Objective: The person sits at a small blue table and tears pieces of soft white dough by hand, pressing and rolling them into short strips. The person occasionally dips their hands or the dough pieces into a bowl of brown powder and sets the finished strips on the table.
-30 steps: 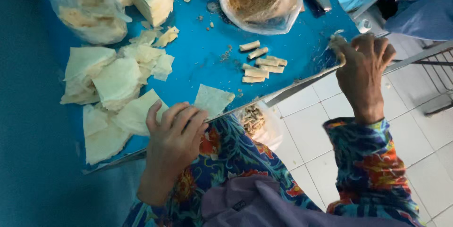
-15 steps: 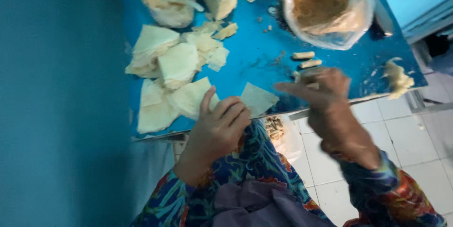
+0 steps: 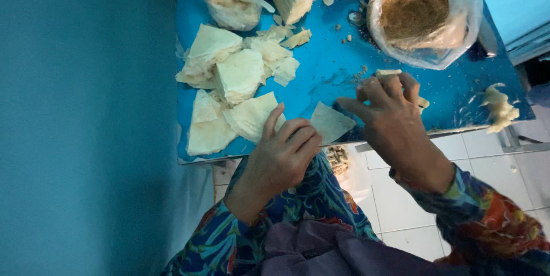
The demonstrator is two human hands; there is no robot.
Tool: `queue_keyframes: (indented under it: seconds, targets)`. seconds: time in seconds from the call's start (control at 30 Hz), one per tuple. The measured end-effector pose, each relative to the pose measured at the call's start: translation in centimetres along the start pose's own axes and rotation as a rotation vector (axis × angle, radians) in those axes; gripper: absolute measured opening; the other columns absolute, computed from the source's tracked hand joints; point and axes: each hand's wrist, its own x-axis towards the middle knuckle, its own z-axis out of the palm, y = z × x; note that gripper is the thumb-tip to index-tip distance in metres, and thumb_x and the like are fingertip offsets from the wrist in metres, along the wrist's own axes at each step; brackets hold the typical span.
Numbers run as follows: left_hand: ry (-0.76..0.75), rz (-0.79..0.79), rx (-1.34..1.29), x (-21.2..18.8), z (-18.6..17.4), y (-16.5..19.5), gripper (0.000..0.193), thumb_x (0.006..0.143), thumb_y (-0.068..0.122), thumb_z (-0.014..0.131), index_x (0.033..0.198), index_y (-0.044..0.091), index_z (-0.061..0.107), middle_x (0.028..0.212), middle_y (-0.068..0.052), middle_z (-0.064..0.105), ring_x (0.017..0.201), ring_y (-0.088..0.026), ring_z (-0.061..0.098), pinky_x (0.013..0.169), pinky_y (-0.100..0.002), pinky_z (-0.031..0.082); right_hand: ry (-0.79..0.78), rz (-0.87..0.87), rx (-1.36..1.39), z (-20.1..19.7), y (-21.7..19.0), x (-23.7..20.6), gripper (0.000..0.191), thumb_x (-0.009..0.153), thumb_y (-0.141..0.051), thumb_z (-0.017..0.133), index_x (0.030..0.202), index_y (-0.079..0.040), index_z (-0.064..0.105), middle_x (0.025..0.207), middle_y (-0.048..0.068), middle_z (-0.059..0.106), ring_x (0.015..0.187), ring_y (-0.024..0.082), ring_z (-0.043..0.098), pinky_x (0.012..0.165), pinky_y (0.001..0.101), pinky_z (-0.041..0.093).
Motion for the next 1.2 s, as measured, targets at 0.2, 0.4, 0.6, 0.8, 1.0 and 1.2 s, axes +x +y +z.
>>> queue_keyframes:
  seconds: [0.2,0.4,0.6,0.8,1.0,1.2]
  targets:
    - [-0.013,0.004,0.011,0.0,0.1,-0.2,0.014,0.098,0.02,0.072,0.108,0.01,0.072,0.113,-0.002,0.066,0.121,-0.023,0.06,0.121,-0.065,0.033,-0.16,0.02,0.302,1.1,-1.6,-0.8,0.073,0.076,0.009,0.063,0.138,-0.028,0.072,0.096,0.006,0.058,0.096,0.03,0.051,0.082,0.046,0.038]
    - [-0.006,-0.016,-0.015,0.3,-0.2,0.1,0.014,0.096,0.018,0.073,0.107,0.01,0.072,0.111,-0.001,0.066,0.119,-0.022,0.06,0.122,-0.065,0.032,-0.113,0.088,0.44,0.3,0.3,-1.9,0.055,0.082,0.006,0.064,0.114,-0.037,0.077,0.097,-0.001,0.059,0.097,0.023,0.054,0.087,0.0413,0.038]
    - [-0.009,-0.01,-0.005,0.5,-0.6,0.2,0.013,0.095,0.017,0.073,0.107,0.01,0.071,0.111,-0.001,0.066,0.118,-0.023,0.061,0.122,-0.064,0.031,-0.034,0.061,0.304,1.2,-0.5,-0.6,0.058,0.079,0.004,0.063,0.125,-0.028,0.076,0.105,0.006,0.057,0.106,0.03,0.051,0.093,0.0486,0.037]
    - [-0.014,-0.019,0.015,0.2,-0.5,0.2,0.01,0.096,0.014,0.072,0.105,0.012,0.071,0.109,-0.002,0.066,0.118,-0.023,0.061,0.123,-0.064,0.032,0.005,-0.015,-0.047,-0.1,-1.4,-0.6,0.06,0.079,-0.008,0.07,0.136,-0.028,0.07,0.11,0.007,0.056,0.111,0.031,0.051,0.096,0.0558,0.035]
    - [0.005,0.014,0.016,0.3,-0.2,-0.1,0.012,0.095,0.017,0.073,0.104,0.01,0.07,0.109,-0.005,0.067,0.117,-0.025,0.06,0.12,-0.065,0.032,-0.048,-0.034,0.095,-0.2,0.1,-2.3,0.057,0.063,0.0,0.071,0.111,-0.03,0.076,0.106,0.004,0.06,0.11,0.03,0.053,0.094,0.0527,0.04]
    - [-0.011,-0.023,-0.014,-0.3,0.3,-0.1,0.013,0.096,0.018,0.074,0.105,0.011,0.071,0.111,-0.004,0.069,0.12,-0.025,0.061,0.121,-0.065,0.034,0.09,-0.003,0.099,-1.6,11.1,0.6,0.045,0.086,0.015,0.062,0.121,-0.01,0.076,0.131,0.013,0.071,0.123,0.034,0.064,0.107,0.0425,0.05]
